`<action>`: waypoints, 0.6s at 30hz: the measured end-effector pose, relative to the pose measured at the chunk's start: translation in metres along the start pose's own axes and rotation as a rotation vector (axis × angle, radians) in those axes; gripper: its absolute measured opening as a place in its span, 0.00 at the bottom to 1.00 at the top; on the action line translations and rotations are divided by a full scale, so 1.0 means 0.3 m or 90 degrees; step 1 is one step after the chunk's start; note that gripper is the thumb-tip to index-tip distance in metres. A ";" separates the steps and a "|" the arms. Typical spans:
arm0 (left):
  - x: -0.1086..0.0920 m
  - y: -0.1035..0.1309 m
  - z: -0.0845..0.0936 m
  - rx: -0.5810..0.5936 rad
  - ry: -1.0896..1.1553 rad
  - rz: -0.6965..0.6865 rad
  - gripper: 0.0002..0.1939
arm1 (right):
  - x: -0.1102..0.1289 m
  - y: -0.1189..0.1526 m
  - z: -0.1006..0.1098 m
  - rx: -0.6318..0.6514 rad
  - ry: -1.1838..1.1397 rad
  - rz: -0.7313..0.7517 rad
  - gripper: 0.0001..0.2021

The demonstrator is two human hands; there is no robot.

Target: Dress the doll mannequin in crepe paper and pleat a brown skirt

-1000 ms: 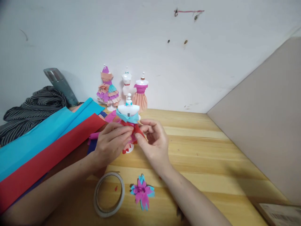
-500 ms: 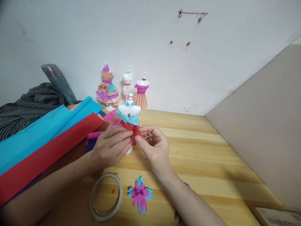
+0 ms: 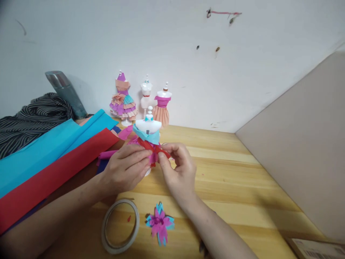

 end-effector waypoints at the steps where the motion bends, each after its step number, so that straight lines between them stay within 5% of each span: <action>1: -0.001 -0.001 0.002 -0.003 -0.001 -0.003 0.02 | 0.015 0.002 0.002 -0.001 0.035 0.037 0.08; 8: 0.003 -0.011 0.008 0.001 -0.007 -0.003 0.05 | 0.126 0.014 -0.063 0.156 0.259 0.342 0.14; 18: 0.003 -0.021 0.015 -0.001 -0.008 -0.011 0.05 | 0.113 -0.006 -0.066 0.092 0.307 0.316 0.08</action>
Point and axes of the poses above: each hand's wrist, its own y-axis away from the middle knuckle, its own z-axis out of the back of the hand, x = y × z, the point moved 7 cm from there along -y, towards the middle knuckle, and after that the axes turned 5 degrees about -y, right-handed, at the moved point
